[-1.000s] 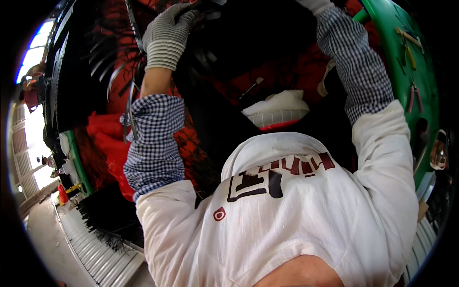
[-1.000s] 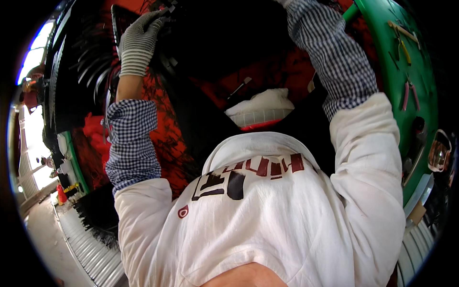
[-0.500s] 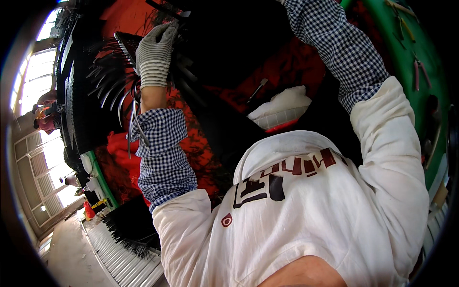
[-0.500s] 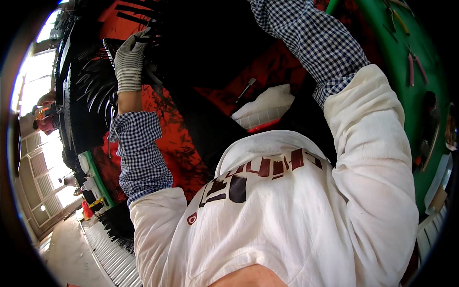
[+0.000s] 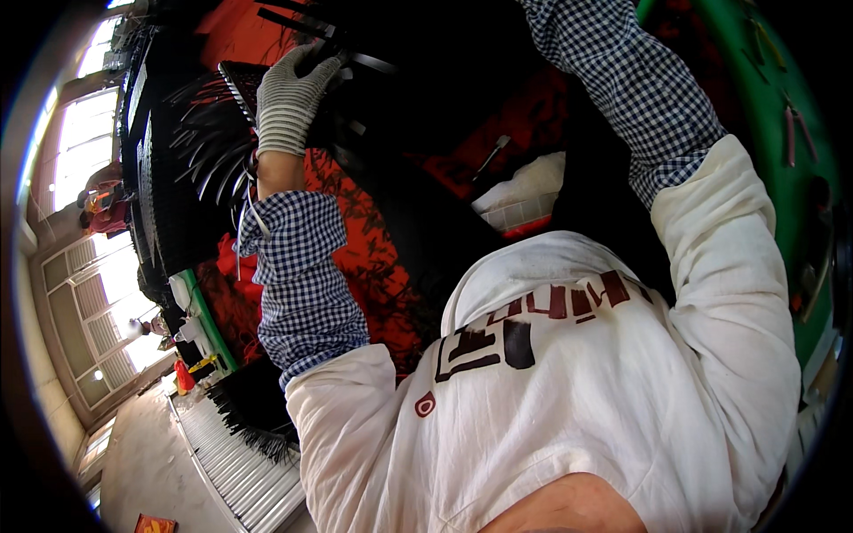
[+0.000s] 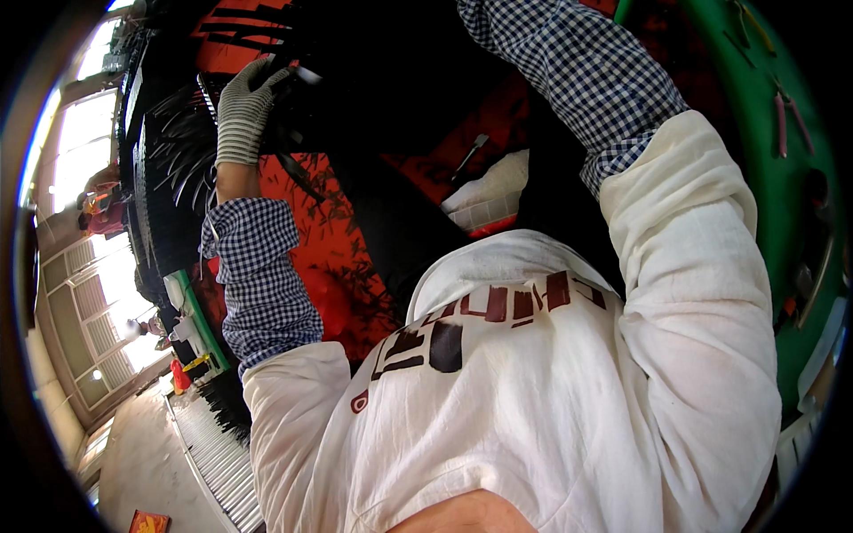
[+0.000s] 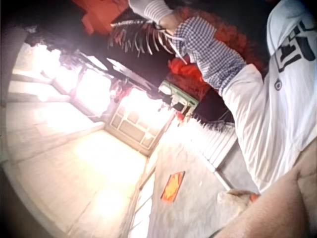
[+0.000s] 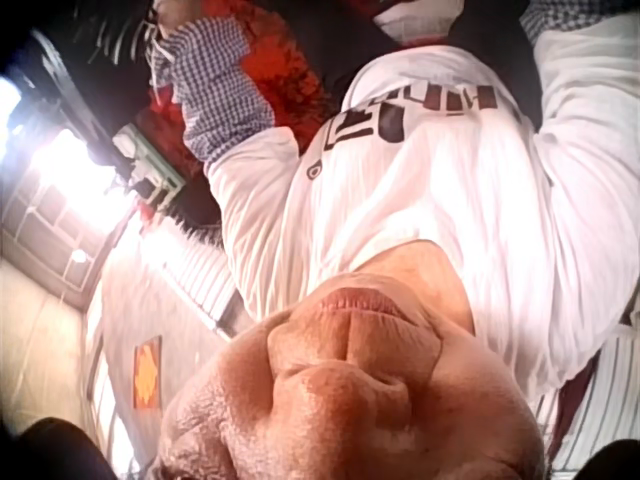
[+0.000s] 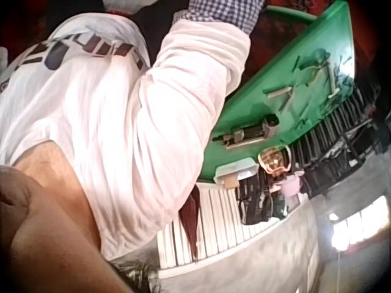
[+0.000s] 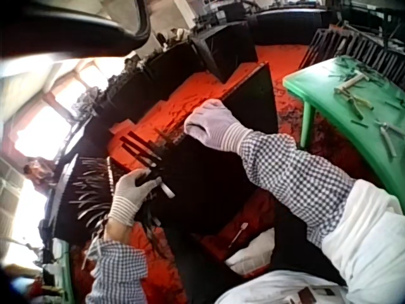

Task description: The person weaves black plastic strips through the frame of a chair by hand, pulling the strips tight and tucking the ends into the existing weave. They turn the chair over to continue weaving the strips through the underside of the seat.

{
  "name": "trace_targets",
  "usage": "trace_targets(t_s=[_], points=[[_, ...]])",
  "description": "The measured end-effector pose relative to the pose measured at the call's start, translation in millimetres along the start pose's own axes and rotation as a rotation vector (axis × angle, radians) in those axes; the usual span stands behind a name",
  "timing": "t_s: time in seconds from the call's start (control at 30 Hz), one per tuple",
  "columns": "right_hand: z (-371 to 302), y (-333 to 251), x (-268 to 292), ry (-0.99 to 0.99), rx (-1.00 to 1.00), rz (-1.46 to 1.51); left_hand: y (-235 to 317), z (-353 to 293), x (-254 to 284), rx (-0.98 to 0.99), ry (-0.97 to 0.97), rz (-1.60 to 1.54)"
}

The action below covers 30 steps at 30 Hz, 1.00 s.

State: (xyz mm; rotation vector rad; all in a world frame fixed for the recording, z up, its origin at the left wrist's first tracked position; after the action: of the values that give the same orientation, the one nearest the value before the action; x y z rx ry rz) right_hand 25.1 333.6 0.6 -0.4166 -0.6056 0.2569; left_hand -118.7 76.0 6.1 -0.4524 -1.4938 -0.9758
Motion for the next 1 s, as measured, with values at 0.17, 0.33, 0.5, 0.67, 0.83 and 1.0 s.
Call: trace_targets(t_s=[0.17,0.33,0.5,0.67,0.83,1.0], points=[[-2,-17,18,0.115,-0.056,0.158,-17,2,-5,-0.035,0.055,-0.201],[-36,-51,26,0.226,-0.16,0.486,-13,-1,0,-0.058,0.109,-0.135],[-63,-80,-13,0.021,-0.236,0.546,10,-11,6,-0.115,0.088,0.012],[-63,-83,-41,-0.009,-0.32,0.627,26,-13,11,-0.179,0.085,-0.022],[-59,-77,-44,0.08,-0.275,0.634,22,-5,15,-0.074,0.09,0.089],[-61,-68,-50,0.108,-0.312,0.65,23,12,24,-0.103,0.069,0.115]])
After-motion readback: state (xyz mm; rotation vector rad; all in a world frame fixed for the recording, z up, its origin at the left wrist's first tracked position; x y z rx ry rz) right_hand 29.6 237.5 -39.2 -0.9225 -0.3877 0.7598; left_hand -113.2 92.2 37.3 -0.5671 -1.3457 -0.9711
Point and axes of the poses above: each hand's wrist, its own z-axis towards the middle knuckle, its own x-axis out of the back of the hand, y = z × x, the point moved 7 cm from there along z, towards the middle knuckle, and after that the axes turned 14 degrees about -x, right-handed, at the moved point
